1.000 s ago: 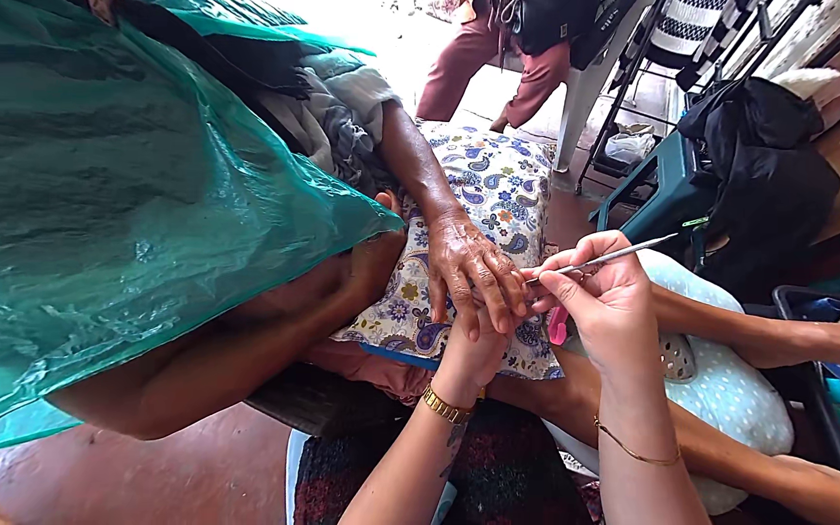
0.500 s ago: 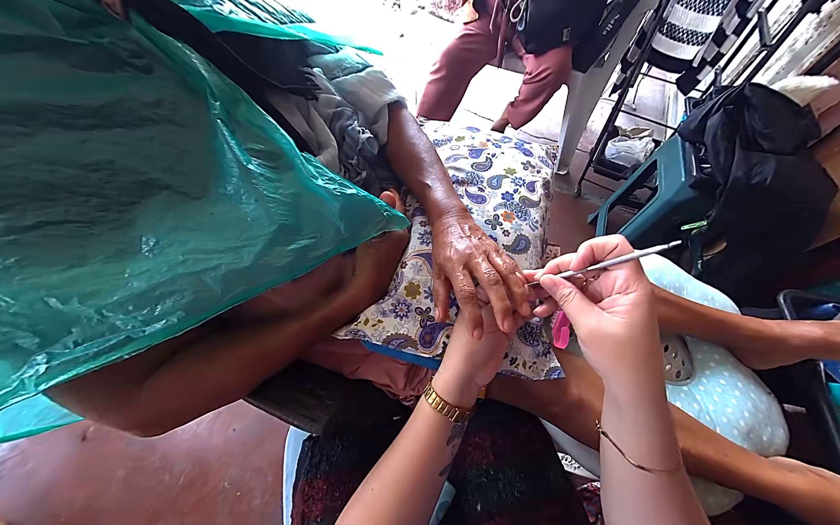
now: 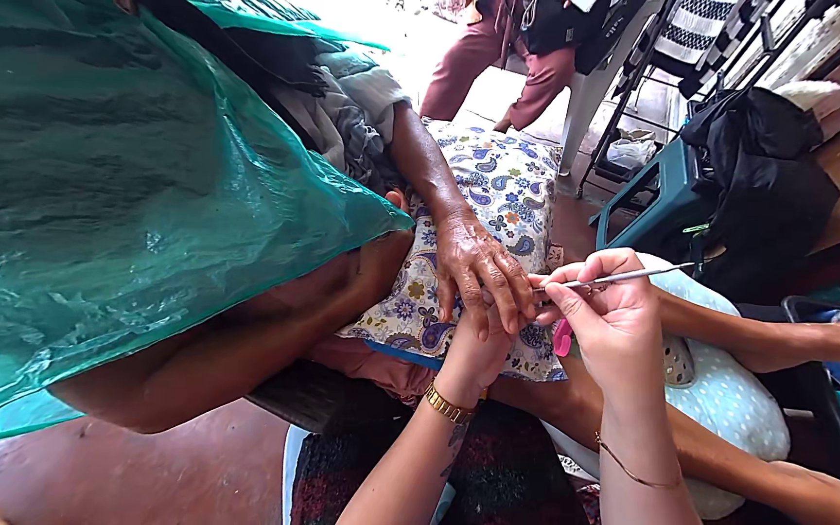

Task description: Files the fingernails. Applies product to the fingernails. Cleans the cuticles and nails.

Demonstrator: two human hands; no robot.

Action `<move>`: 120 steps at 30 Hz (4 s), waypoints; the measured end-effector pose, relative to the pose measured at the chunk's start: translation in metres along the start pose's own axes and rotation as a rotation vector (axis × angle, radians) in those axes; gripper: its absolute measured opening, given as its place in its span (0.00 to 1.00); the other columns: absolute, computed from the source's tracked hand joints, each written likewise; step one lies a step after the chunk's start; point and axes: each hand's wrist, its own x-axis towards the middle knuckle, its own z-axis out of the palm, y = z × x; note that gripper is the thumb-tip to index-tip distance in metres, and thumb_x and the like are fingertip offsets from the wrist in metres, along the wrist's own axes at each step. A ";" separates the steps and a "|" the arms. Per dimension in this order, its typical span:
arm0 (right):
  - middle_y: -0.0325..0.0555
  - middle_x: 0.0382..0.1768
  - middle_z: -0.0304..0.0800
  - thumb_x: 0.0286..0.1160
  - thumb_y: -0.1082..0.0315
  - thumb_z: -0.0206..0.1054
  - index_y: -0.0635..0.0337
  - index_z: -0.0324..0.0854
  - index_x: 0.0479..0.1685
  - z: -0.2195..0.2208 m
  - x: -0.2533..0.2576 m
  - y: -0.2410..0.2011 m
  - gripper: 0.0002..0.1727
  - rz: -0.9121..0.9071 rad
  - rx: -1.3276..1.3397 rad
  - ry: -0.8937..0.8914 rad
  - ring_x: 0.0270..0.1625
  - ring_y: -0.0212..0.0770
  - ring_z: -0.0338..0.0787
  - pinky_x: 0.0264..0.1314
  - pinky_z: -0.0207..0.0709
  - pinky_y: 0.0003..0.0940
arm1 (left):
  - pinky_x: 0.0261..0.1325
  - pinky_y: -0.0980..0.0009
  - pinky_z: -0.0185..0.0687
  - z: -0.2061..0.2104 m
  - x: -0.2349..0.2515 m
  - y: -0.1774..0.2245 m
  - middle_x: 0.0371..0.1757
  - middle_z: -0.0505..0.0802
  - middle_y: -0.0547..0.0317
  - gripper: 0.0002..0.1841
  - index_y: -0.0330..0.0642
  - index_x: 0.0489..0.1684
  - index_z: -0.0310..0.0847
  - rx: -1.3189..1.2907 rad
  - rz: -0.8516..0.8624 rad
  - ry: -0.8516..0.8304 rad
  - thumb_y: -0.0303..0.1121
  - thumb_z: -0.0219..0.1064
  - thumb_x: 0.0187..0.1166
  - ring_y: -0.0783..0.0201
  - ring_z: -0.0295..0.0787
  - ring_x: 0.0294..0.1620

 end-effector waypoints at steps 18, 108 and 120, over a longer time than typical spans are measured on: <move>0.42 0.40 0.95 0.71 0.87 0.67 0.56 0.69 0.47 0.004 -0.003 0.003 0.18 0.038 0.102 0.075 0.32 0.35 0.97 0.32 0.93 0.27 | 0.55 0.69 0.88 -0.003 0.000 0.000 0.35 0.92 0.55 0.14 0.37 0.37 0.82 0.013 0.015 -0.024 0.18 0.48 0.83 0.65 0.92 0.40; 0.43 0.42 0.93 0.73 0.81 0.68 0.64 0.74 0.47 0.018 -0.015 -0.002 0.09 -0.145 -0.235 0.098 0.34 0.29 0.95 0.33 0.92 0.22 | 0.51 0.73 0.88 -0.003 -0.004 -0.002 0.32 0.91 0.59 0.14 0.40 0.34 0.78 -0.014 0.015 -0.005 0.18 0.47 0.83 0.69 0.91 0.37; 0.42 0.41 0.93 0.72 0.80 0.67 0.65 0.76 0.46 0.016 -0.016 -0.005 0.08 -0.140 -0.291 0.061 0.34 0.27 0.95 0.34 0.91 0.21 | 0.51 0.73 0.89 -0.002 -0.005 0.001 0.31 0.92 0.60 0.15 0.41 0.34 0.79 0.025 -0.002 -0.002 0.18 0.46 0.84 0.70 0.92 0.37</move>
